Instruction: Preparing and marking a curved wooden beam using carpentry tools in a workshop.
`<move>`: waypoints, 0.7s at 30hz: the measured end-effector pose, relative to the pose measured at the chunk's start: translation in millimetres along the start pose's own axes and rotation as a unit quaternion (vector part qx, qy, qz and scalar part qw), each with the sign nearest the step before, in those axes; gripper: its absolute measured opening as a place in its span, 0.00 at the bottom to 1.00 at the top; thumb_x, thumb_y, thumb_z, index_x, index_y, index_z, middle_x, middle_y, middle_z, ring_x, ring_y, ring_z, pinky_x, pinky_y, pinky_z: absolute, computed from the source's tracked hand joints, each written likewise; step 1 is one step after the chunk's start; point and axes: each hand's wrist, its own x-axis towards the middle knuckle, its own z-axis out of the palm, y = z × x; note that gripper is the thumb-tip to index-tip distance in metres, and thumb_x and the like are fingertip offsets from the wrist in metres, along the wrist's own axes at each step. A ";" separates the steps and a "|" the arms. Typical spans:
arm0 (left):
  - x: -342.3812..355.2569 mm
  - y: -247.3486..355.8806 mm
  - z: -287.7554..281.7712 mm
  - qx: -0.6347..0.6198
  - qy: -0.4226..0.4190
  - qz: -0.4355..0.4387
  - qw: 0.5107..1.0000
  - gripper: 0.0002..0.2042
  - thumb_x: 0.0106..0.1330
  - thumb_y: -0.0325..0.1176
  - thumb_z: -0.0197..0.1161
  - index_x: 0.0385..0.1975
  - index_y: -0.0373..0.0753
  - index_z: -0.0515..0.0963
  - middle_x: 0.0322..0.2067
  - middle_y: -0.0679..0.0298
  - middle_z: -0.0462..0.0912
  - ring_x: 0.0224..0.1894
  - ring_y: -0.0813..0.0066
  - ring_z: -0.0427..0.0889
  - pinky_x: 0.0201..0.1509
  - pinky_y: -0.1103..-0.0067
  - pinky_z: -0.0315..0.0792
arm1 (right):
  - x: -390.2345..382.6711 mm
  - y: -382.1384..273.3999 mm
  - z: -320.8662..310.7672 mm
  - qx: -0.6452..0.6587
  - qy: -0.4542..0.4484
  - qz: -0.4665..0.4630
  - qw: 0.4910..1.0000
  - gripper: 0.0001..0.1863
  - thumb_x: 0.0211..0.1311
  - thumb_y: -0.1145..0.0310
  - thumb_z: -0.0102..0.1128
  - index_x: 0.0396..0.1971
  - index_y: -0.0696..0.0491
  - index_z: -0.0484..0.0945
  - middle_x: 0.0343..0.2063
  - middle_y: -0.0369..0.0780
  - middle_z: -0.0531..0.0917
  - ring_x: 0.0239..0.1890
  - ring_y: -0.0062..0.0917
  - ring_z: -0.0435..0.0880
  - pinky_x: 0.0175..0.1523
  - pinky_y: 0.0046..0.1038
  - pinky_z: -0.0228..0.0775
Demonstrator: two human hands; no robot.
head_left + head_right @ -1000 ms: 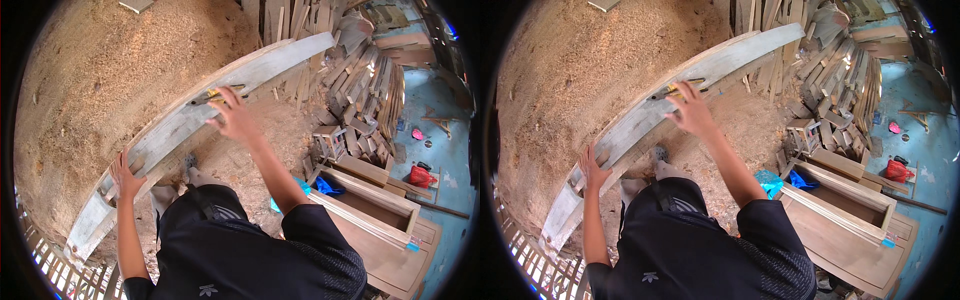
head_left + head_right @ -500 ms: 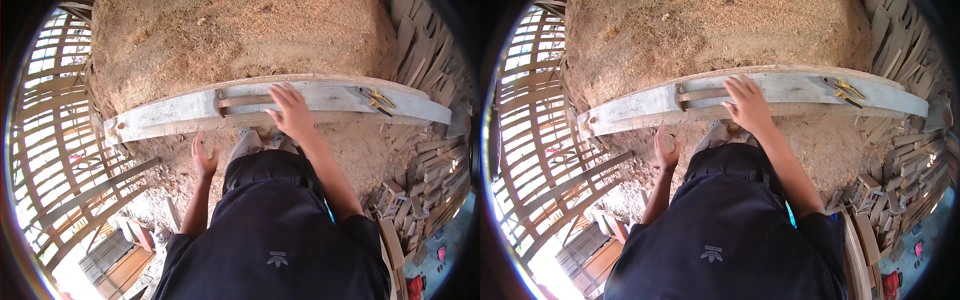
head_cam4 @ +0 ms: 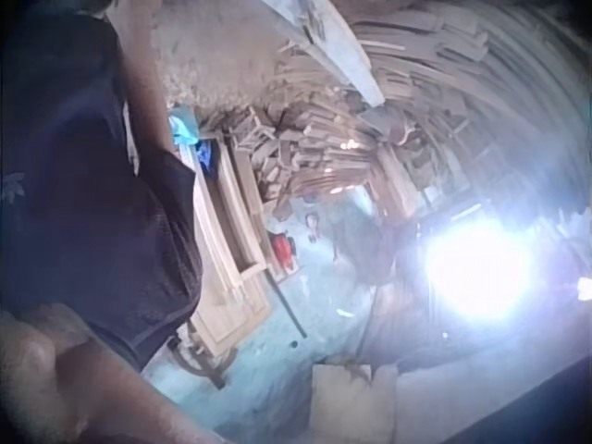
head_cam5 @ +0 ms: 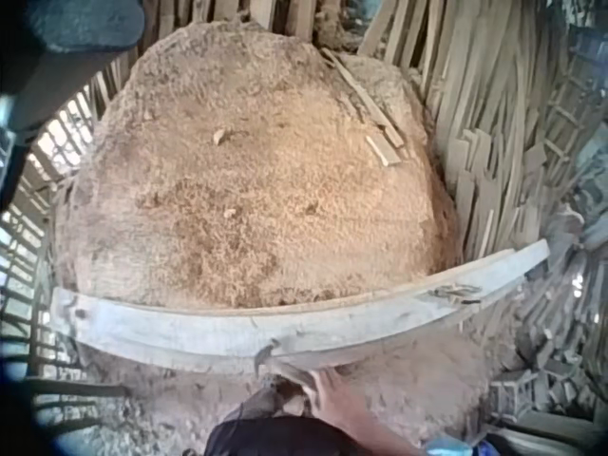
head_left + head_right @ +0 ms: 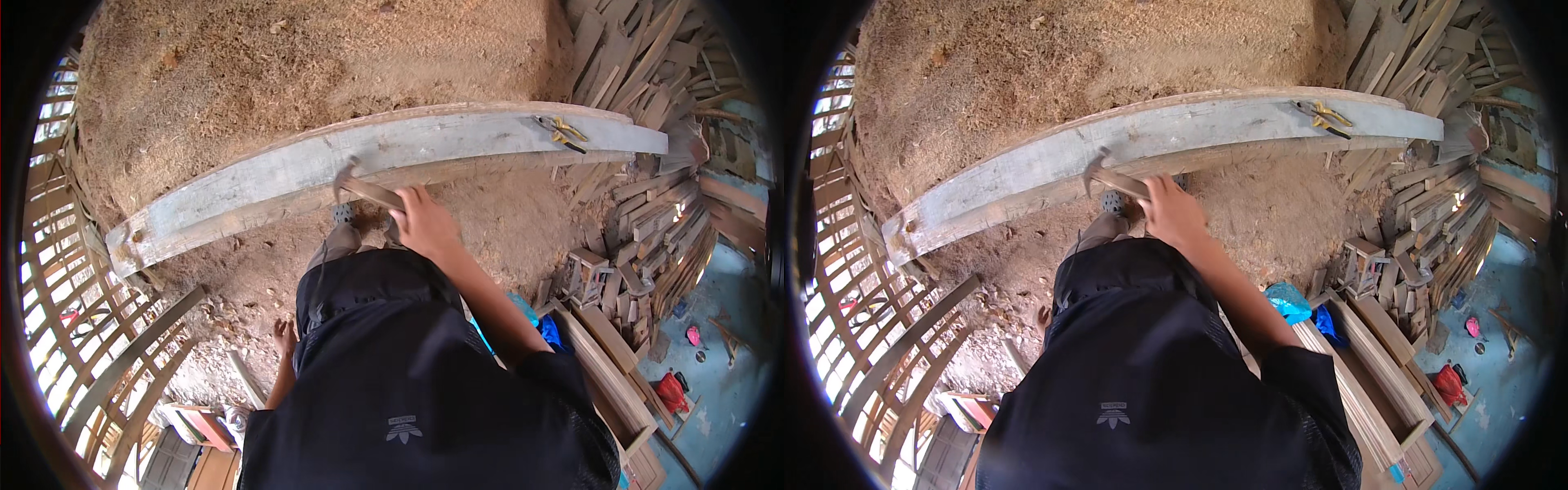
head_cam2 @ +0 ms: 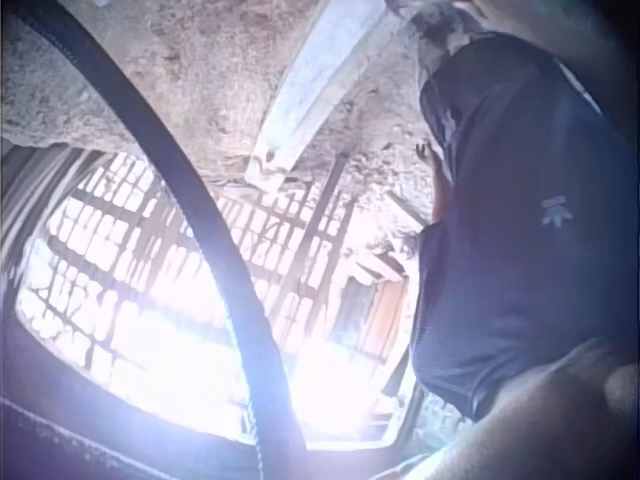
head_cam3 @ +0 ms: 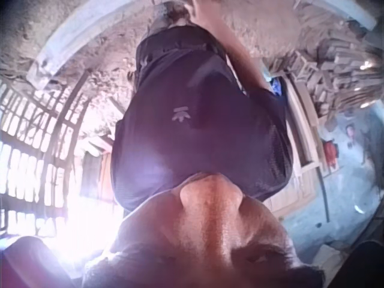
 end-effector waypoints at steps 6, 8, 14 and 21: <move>31.1 133.8 30.8 0.028 -0.041 0.179 0.983 0.23 0.71 0.33 0.68 0.64 0.36 0.73 0.54 0.57 0.82 0.53 0.69 0.81 0.57 0.73 0.76 | -96.8 15.2 -8.5 0.163 -0.006 0.099 0.982 0.18 0.71 0.64 0.55 0.54 0.60 0.74 0.39 0.53 0.81 0.41 0.47 0.84 0.47 0.40 0.75; 35.7 206.9 52.4 0.171 -0.063 0.329 0.927 0.21 0.69 0.34 0.69 0.59 0.35 0.77 0.55 0.53 0.82 0.55 0.58 0.82 0.60 0.69 0.75 | -121.4 10.7 -10.7 0.170 -0.025 0.142 0.975 0.18 0.74 0.62 0.52 0.54 0.60 0.74 0.41 0.53 0.82 0.41 0.47 0.85 0.46 0.39 0.76; 5.7 374.7 104.9 0.252 -0.022 0.614 0.748 0.24 0.64 0.36 0.70 0.60 0.40 0.77 0.58 0.56 0.80 0.63 0.55 0.77 0.67 0.61 0.67 | -143.4 -6.1 10.9 0.323 0.035 0.363 0.873 0.21 0.79 0.53 0.48 0.48 0.59 0.74 0.24 0.37 0.74 0.25 0.20 0.71 0.32 0.29 0.66; 14.2 413.1 131.6 0.335 -0.004 0.623 0.707 0.48 0.55 0.48 0.77 0.74 0.43 0.60 0.73 0.53 0.61 0.76 0.50 0.56 0.78 0.54 0.50 | -116.5 9.1 -26.6 0.138 0.113 0.287 0.941 0.18 0.75 0.56 0.57 0.49 0.55 0.80 0.26 0.36 0.79 0.27 0.23 0.76 0.34 0.30 0.69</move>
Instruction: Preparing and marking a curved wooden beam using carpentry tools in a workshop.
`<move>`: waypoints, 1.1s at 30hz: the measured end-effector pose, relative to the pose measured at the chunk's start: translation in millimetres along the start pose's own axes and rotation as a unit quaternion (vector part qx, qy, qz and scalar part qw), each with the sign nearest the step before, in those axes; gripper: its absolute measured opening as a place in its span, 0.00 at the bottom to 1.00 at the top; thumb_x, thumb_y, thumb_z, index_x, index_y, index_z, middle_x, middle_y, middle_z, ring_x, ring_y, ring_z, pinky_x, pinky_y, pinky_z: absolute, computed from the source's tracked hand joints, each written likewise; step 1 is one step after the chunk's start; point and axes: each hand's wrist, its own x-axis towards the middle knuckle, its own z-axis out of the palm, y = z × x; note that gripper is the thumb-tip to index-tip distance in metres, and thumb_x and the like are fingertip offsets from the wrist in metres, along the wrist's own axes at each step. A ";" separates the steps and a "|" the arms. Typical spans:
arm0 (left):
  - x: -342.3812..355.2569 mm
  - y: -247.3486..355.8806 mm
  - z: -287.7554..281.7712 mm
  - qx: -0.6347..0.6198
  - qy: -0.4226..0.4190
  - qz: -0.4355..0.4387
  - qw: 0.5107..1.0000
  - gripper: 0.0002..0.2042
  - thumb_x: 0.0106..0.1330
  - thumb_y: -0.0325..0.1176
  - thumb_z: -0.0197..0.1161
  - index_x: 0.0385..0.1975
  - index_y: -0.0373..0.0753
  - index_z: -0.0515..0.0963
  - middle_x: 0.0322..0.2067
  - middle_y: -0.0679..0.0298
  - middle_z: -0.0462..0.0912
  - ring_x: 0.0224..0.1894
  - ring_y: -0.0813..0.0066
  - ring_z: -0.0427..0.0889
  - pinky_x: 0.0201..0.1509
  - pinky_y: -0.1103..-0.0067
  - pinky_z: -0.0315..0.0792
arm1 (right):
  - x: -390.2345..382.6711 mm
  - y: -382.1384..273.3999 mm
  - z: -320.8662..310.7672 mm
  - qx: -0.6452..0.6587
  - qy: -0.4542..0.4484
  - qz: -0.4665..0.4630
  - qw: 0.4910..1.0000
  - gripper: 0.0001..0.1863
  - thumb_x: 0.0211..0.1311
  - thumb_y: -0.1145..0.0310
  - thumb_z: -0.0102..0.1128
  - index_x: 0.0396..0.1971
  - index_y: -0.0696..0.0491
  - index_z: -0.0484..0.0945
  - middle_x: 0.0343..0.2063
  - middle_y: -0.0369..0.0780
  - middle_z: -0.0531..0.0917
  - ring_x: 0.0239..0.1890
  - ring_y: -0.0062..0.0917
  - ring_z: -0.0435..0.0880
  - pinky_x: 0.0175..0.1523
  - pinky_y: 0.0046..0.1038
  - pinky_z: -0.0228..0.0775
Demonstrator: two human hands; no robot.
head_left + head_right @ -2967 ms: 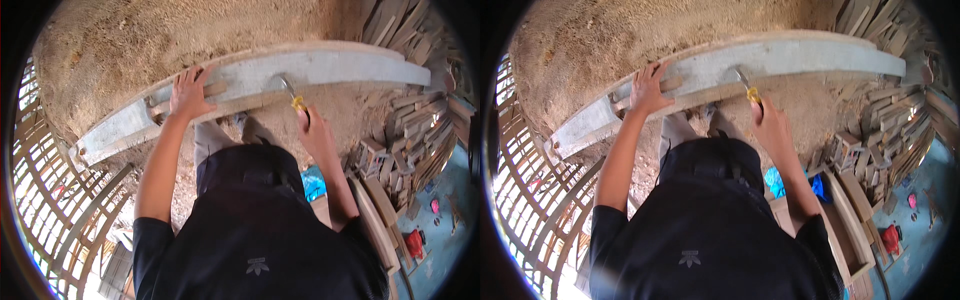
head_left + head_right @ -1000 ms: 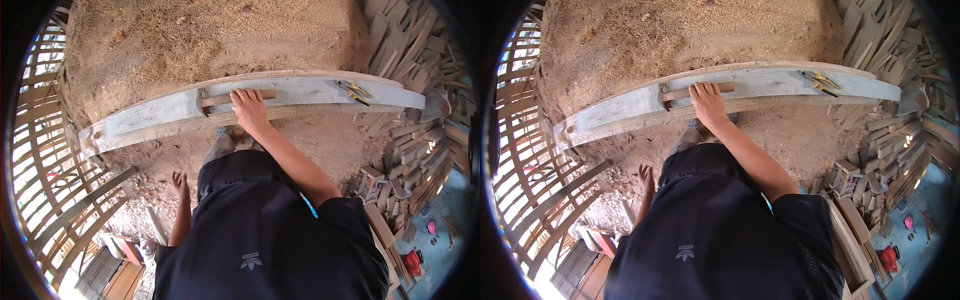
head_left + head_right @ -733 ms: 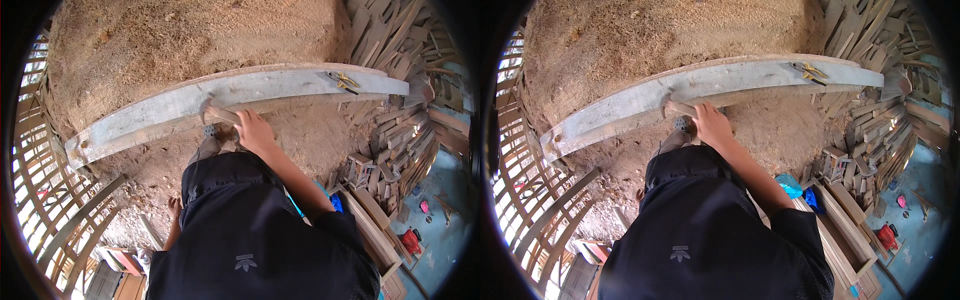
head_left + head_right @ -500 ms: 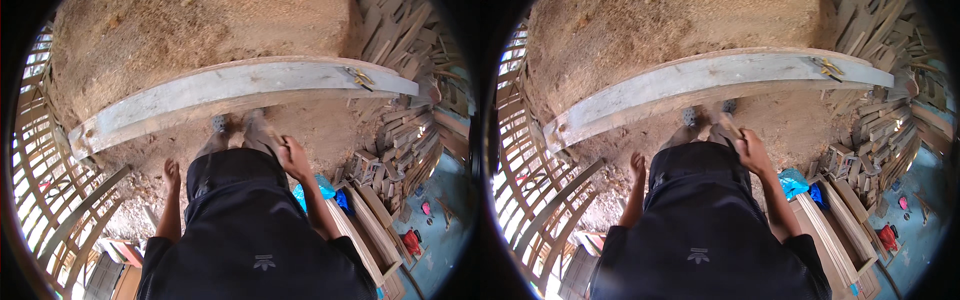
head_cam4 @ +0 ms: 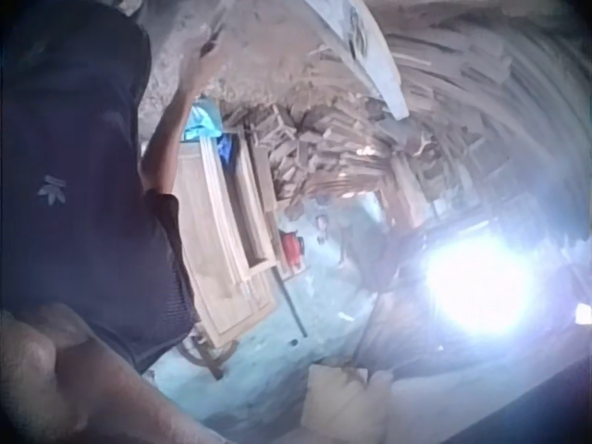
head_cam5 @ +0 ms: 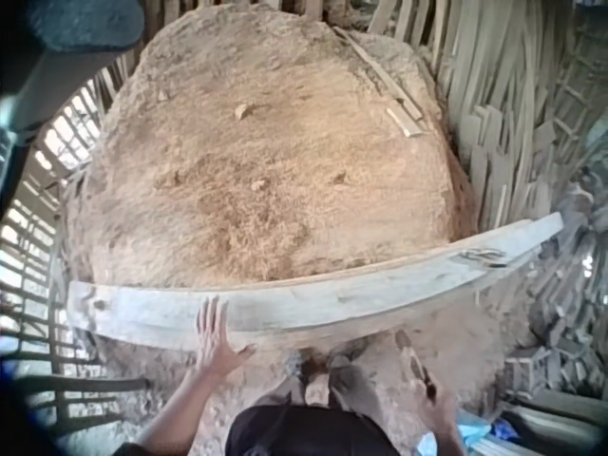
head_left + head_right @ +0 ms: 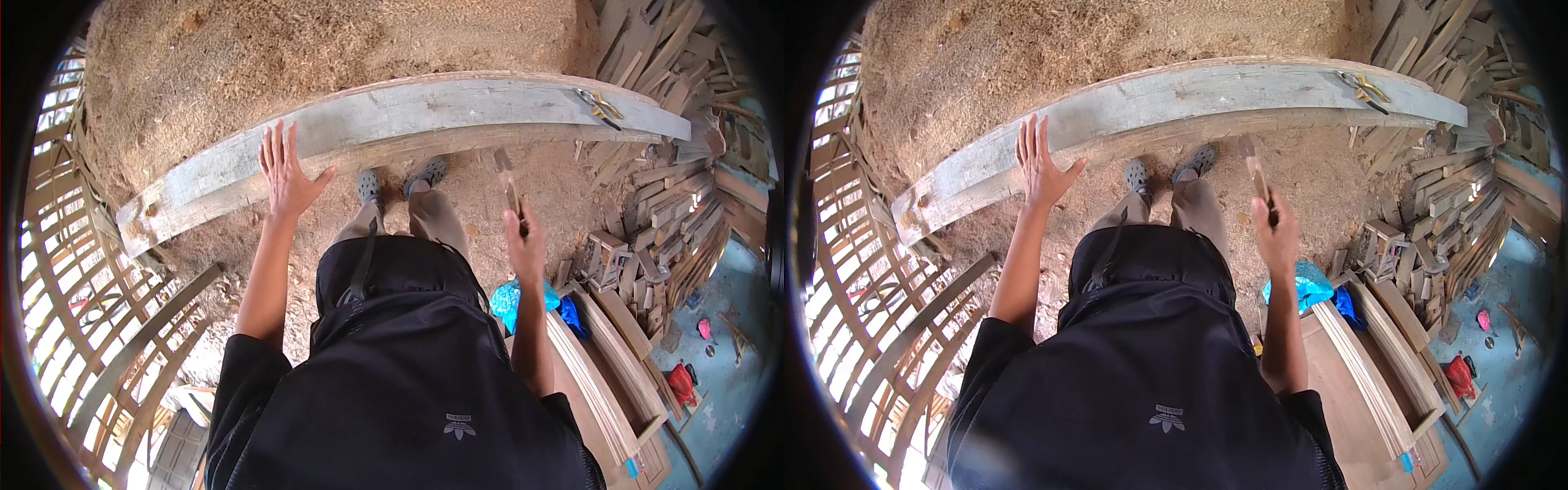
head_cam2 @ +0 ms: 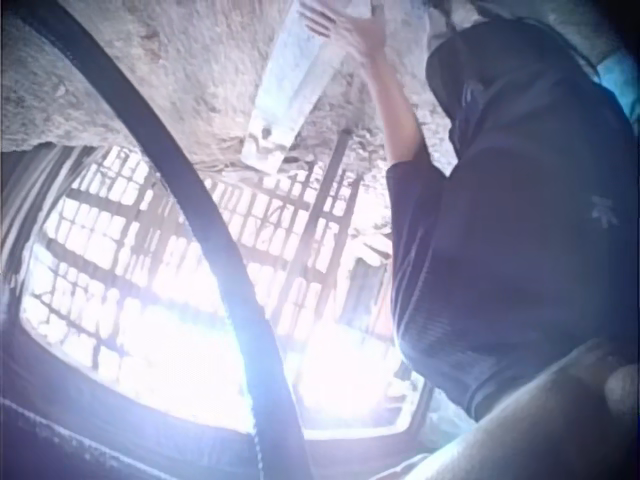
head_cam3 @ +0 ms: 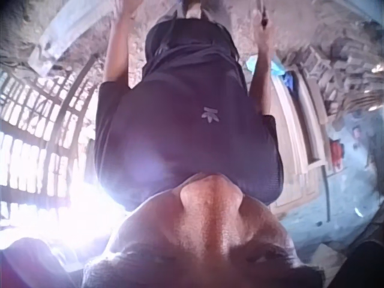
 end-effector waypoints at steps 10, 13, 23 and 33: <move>5.3 -6.8 23.1 0.074 -0.077 -0.051 0.993 0.63 0.48 0.53 0.81 0.79 0.39 0.43 0.78 0.48 0.45 0.79 0.46 0.44 0.80 0.50 0.42 | 164.1 26.8 -139.3 -0.198 0.184 0.026 0.962 0.29 0.63 0.42 0.67 0.37 0.58 0.81 0.32 0.47 0.86 0.37 0.41 0.85 0.43 0.45 0.72; 11.4 -0.2 14.7 0.084 -0.121 -0.075 0.986 0.63 0.47 0.51 0.82 0.79 0.40 0.44 0.78 0.49 0.44 0.79 0.46 0.45 0.79 0.49 0.43 | 234.8 46.2 -186.2 -0.293 0.179 0.004 0.939 0.31 0.62 0.42 0.68 0.45 0.59 0.82 0.39 0.52 0.87 0.43 0.47 0.86 0.48 0.45 0.74; 33.0 23.1 4.6 0.104 -0.222 -0.180 0.953 0.68 0.44 0.54 0.84 0.78 0.39 0.39 0.78 0.48 0.39 0.80 0.46 0.39 0.79 0.46 0.45 | 334.1 89.4 -218.3 -0.312 -0.063 -0.172 0.932 0.39 0.54 0.80 0.73 0.67 0.57 0.67 0.62 0.51 0.78 0.63 0.47 0.77 0.68 0.37 0.70; 47.0 28.8 -2.0 0.155 -0.292 -0.206 0.921 0.69 0.41 0.50 0.86 0.78 0.38 0.38 0.78 0.48 0.38 0.80 0.44 0.37 0.82 0.48 0.37 | 324.8 97.1 -228.3 -0.338 -0.072 -0.238 0.908 0.35 0.55 0.79 0.69 0.65 0.56 0.68 0.59 0.52 0.78 0.61 0.49 0.78 0.63 0.41 0.72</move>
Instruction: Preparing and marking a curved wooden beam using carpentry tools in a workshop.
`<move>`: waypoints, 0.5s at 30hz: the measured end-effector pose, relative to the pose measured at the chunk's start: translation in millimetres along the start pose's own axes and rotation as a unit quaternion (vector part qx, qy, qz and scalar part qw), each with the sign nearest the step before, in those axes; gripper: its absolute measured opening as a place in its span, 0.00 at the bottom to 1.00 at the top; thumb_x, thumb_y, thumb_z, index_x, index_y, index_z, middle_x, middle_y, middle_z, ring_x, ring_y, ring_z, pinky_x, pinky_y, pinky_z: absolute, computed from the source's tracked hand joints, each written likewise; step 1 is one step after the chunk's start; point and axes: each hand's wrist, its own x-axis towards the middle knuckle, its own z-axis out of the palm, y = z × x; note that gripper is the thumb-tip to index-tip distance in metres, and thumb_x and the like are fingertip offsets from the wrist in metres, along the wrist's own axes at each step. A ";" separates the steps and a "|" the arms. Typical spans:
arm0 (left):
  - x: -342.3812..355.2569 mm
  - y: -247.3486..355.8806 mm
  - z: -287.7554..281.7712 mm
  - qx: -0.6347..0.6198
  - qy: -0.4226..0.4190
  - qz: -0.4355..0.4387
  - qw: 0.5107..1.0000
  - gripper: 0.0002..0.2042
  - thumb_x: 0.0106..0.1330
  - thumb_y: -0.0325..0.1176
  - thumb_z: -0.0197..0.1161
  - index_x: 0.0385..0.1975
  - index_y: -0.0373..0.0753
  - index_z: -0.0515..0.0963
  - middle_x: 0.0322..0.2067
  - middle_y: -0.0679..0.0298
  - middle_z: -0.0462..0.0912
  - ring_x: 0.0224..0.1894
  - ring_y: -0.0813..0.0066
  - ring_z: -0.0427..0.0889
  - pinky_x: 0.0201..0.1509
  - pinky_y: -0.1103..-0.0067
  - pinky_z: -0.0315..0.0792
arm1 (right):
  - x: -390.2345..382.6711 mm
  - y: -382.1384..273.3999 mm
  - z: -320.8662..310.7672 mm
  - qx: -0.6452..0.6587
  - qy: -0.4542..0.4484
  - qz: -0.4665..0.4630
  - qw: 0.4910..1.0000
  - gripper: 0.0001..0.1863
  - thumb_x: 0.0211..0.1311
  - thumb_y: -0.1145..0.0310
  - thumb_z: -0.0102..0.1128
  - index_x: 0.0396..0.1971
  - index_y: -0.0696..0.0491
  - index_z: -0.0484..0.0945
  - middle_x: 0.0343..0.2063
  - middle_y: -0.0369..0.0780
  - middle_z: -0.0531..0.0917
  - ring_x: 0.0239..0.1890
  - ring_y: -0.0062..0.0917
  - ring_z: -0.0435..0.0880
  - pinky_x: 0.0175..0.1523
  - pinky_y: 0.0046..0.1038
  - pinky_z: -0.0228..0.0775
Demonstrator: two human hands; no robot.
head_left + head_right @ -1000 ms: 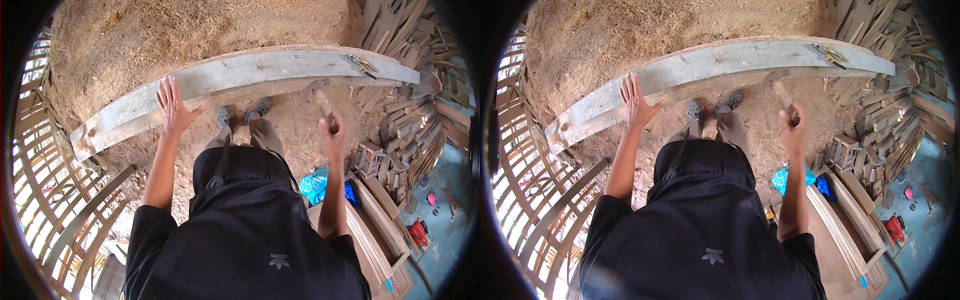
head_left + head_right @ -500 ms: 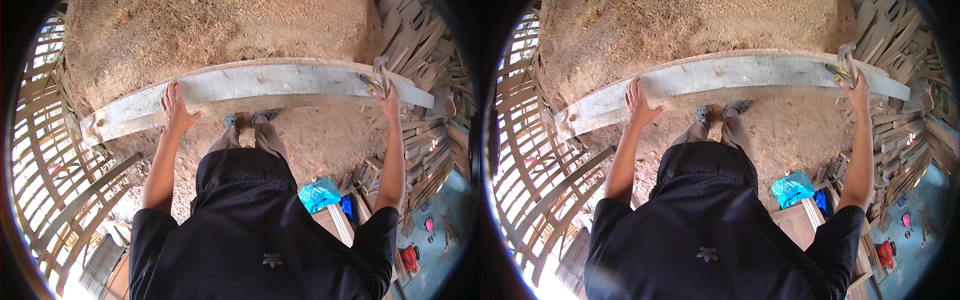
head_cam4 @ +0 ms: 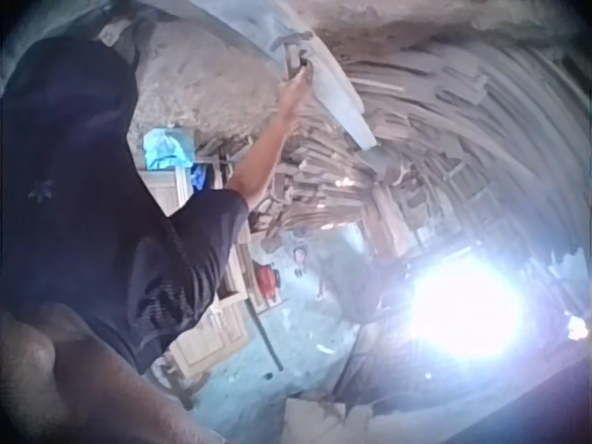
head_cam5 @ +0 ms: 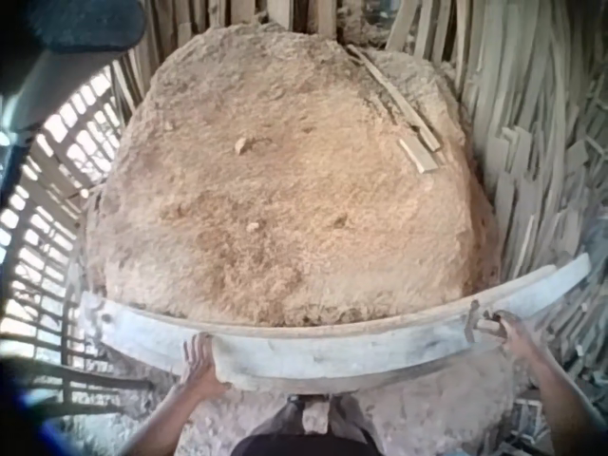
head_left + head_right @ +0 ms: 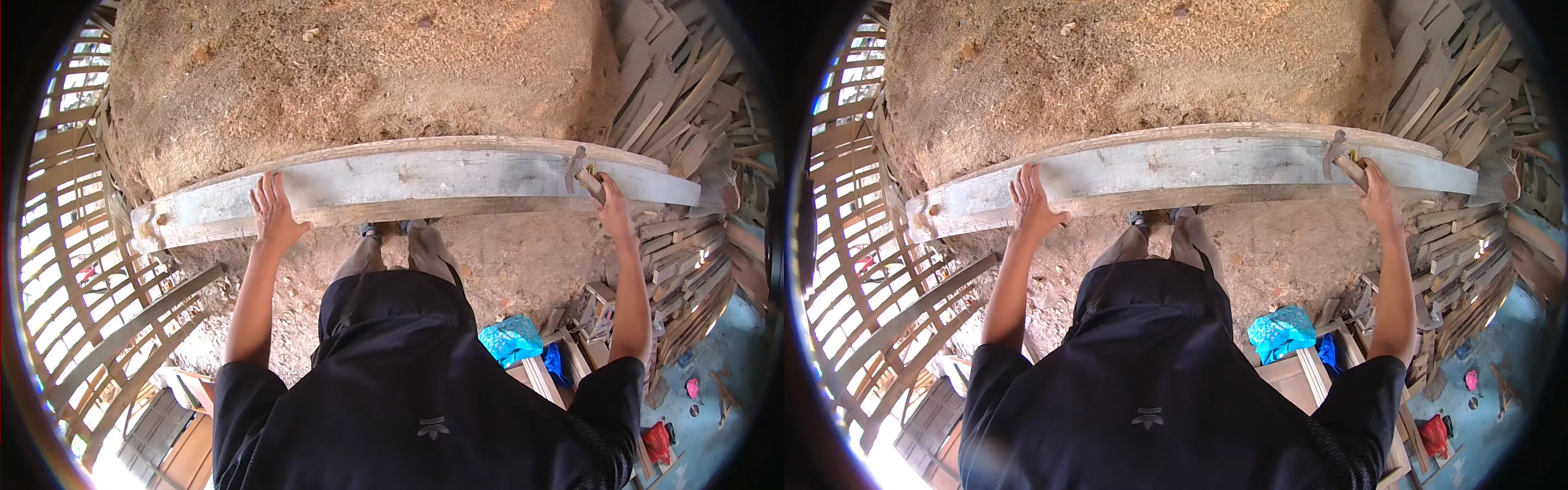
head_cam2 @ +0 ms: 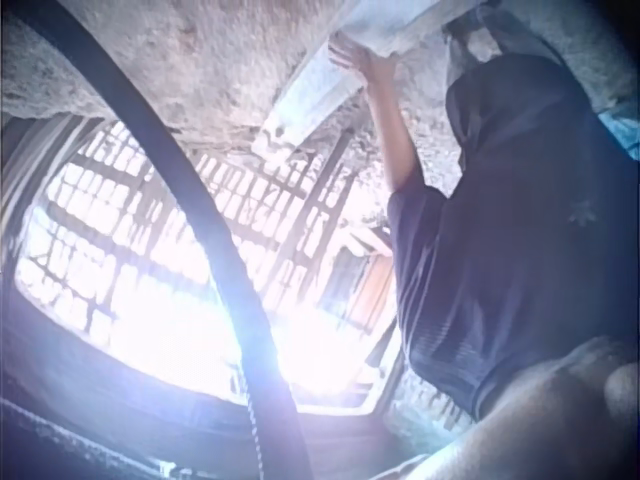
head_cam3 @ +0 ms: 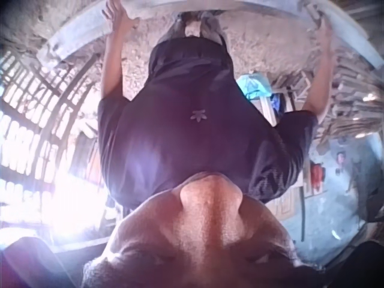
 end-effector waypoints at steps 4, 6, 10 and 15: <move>7.8 12.2 -9.9 0.029 0.034 0.071 0.996 0.68 0.41 0.49 0.86 0.77 0.38 0.41 0.77 0.50 0.41 0.80 0.45 0.39 0.82 0.48 0.34 | -36.5 -33.9 4.6 0.037 0.019 0.046 0.998 0.34 0.58 0.75 0.70 0.66 0.55 0.68 0.57 0.53 0.80 0.58 0.51 0.80 0.60 0.43 0.74; 17.7 18.7 -7.8 0.011 0.056 0.171 0.984 0.65 0.41 0.48 0.85 0.77 0.38 0.45 0.76 0.51 0.48 0.79 0.49 0.45 0.82 0.49 0.33 | -60.8 -60.5 10.5 0.113 0.026 0.131 0.985 0.35 0.58 0.69 0.73 0.66 0.54 0.70 0.57 0.52 0.81 0.58 0.51 0.81 0.59 0.42 0.76; 37.6 38.6 -22.7 0.003 0.023 0.220 0.975 0.62 0.40 0.48 0.85 0.76 0.39 0.51 0.73 0.52 0.57 0.78 0.53 0.52 0.83 0.50 0.37 | -107.0 -110.1 29.2 0.143 0.042 0.165 0.975 0.36 0.59 0.68 0.73 0.67 0.53 0.69 0.56 0.52 0.81 0.57 0.52 0.81 0.58 0.42 0.76; 40.3 34.2 -12.5 -0.030 -0.016 0.230 0.973 0.56 0.40 0.44 0.83 0.73 0.40 0.57 0.69 0.53 0.66 0.73 0.53 0.63 0.81 0.58 0.52 | -156.4 -136.1 64.4 0.120 0.073 0.192 0.971 0.39 0.58 0.62 0.74 0.68 0.54 0.68 0.59 0.54 0.78 0.61 0.54 0.78 0.62 0.45 0.72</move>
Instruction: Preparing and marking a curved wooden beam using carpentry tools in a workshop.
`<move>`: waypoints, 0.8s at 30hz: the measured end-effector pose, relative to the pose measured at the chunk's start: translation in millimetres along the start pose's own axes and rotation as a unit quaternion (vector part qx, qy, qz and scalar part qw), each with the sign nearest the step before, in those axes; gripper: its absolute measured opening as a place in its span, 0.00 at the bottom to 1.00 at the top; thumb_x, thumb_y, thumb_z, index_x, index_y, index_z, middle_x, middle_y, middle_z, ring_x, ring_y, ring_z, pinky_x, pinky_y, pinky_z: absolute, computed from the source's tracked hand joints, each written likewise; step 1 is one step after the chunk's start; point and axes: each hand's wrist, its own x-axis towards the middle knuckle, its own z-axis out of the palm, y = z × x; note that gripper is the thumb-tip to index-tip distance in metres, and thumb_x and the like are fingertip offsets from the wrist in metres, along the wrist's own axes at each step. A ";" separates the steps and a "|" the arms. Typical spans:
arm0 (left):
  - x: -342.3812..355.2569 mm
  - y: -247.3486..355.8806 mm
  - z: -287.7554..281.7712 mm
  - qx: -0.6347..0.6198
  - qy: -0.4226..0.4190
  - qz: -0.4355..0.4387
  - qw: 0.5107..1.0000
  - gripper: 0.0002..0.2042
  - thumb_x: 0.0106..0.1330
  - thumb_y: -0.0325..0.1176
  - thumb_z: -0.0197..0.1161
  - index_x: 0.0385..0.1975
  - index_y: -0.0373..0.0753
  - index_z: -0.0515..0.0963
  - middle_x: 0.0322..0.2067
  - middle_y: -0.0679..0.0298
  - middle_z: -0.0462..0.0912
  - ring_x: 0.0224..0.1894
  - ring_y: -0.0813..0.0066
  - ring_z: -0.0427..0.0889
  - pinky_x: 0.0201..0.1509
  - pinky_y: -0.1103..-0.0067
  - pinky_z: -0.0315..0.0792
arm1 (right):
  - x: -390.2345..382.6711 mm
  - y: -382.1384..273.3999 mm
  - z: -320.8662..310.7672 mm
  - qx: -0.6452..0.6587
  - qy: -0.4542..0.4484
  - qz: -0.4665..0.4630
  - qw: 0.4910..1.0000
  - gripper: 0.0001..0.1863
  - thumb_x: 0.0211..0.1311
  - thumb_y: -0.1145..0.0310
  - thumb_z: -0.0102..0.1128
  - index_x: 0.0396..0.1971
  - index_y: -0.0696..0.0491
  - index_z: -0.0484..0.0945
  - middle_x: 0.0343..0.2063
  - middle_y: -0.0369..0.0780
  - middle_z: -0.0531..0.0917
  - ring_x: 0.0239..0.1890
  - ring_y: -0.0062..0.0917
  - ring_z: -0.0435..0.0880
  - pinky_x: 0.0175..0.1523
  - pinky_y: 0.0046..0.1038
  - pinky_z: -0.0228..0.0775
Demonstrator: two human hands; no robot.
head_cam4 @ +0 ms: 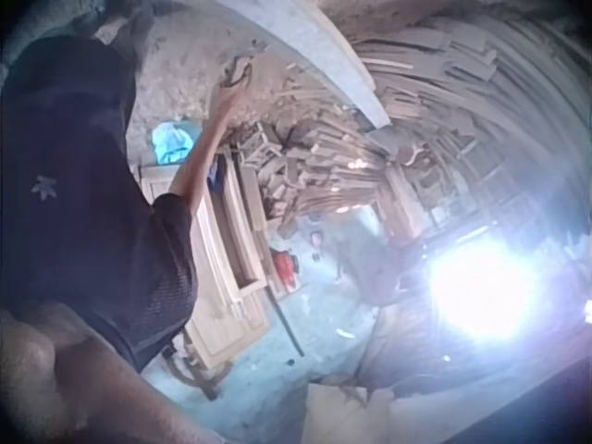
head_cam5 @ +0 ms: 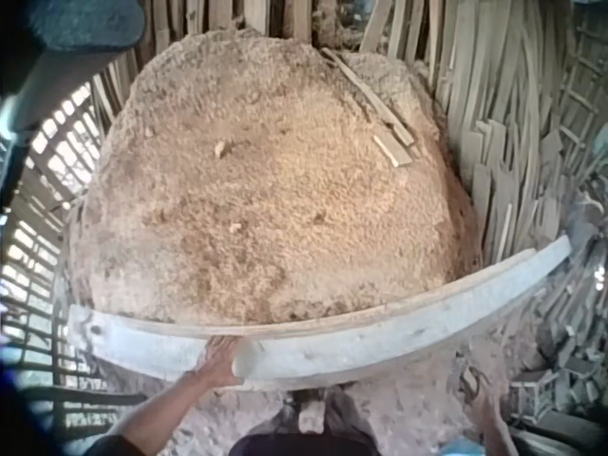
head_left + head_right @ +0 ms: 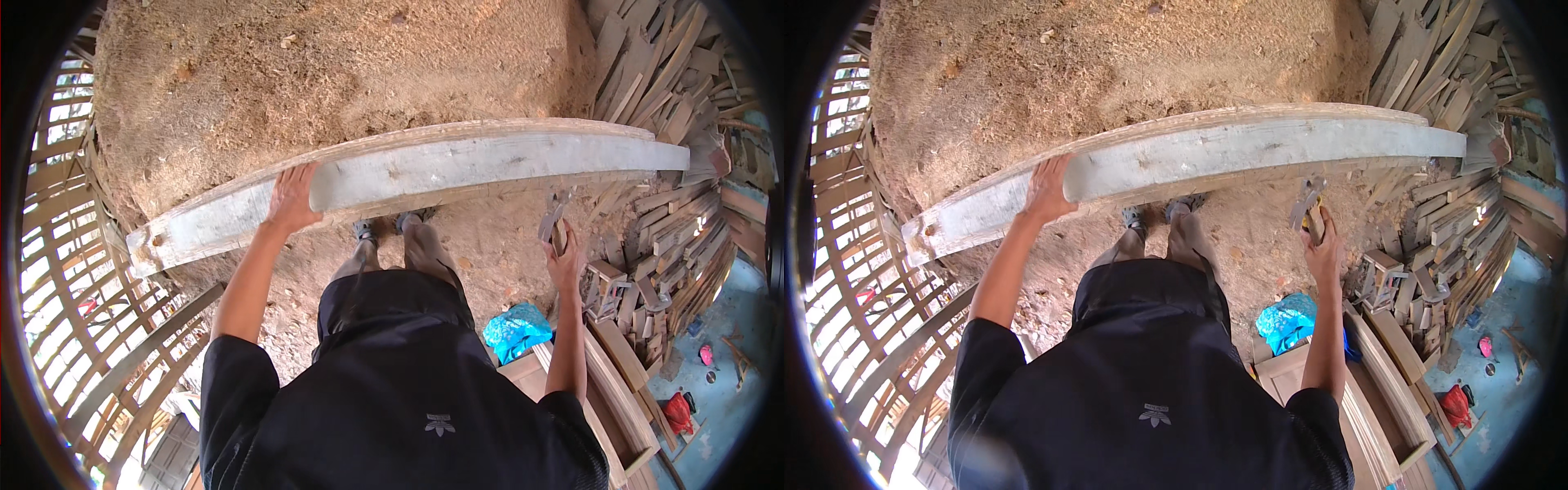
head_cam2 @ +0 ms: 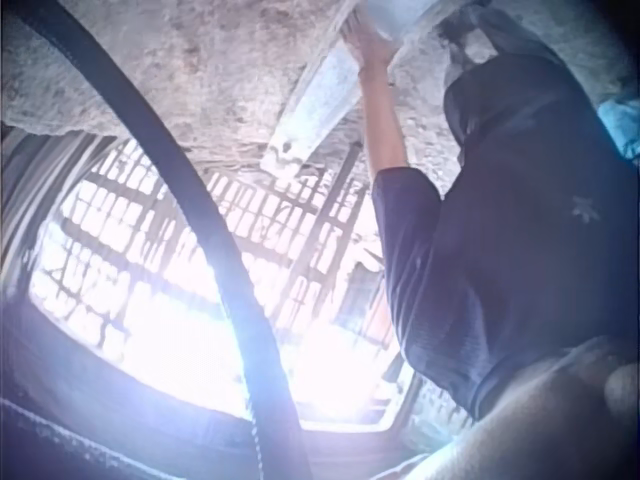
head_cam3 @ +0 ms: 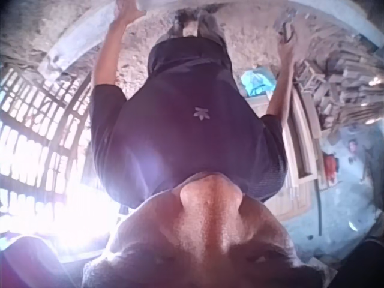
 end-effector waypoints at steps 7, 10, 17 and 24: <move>-57.8 19.5 34.4 -0.025 0.021 0.015 0.999 0.55 0.38 0.43 0.83 0.72 0.44 0.62 0.68 0.53 0.68 0.71 0.52 0.65 0.77 0.59 0.59 | -52.0 11.4 19.2 0.007 0.081 -0.010 0.997 0.35 0.58 0.64 0.75 0.63 0.62 0.72 0.53 0.57 0.81 0.57 0.51 0.80 0.59 0.44 0.72; -48.7 16.0 15.2 -0.046 -0.018 0.005 0.999 0.57 0.34 0.45 0.84 0.72 0.44 0.62 0.68 0.53 0.69 0.71 0.52 0.66 0.74 0.59 0.62 | -55.2 -2.0 5.5 0.076 0.027 0.061 0.995 0.29 0.59 0.66 0.74 0.56 0.62 0.75 0.45 0.54 0.84 0.48 0.50 0.84 0.54 0.42 0.75; -10.5 -33.3 -11.3 -0.062 -0.133 0.083 0.986 0.57 0.33 0.47 0.84 0.71 0.43 0.67 0.66 0.52 0.69 0.69 0.51 0.68 0.75 0.64 0.63 | -51.6 -17.0 -3.9 0.224 0.038 0.093 0.969 0.16 0.59 0.72 0.74 0.44 0.60 0.79 0.33 0.36 0.83 0.35 0.16 0.79 0.41 0.24 0.73; 0.6 -59.5 -39.4 -0.287 -0.190 -0.007 0.939 0.39 0.51 0.43 0.81 0.67 0.50 0.76 0.60 0.59 0.79 0.65 0.61 0.76 0.72 0.65 0.68 | -53.4 -14.5 9.9 0.271 0.061 0.097 0.956 0.15 0.59 0.72 0.74 0.42 0.59 0.78 0.32 0.32 0.78 0.34 0.18 0.75 0.41 0.25 0.71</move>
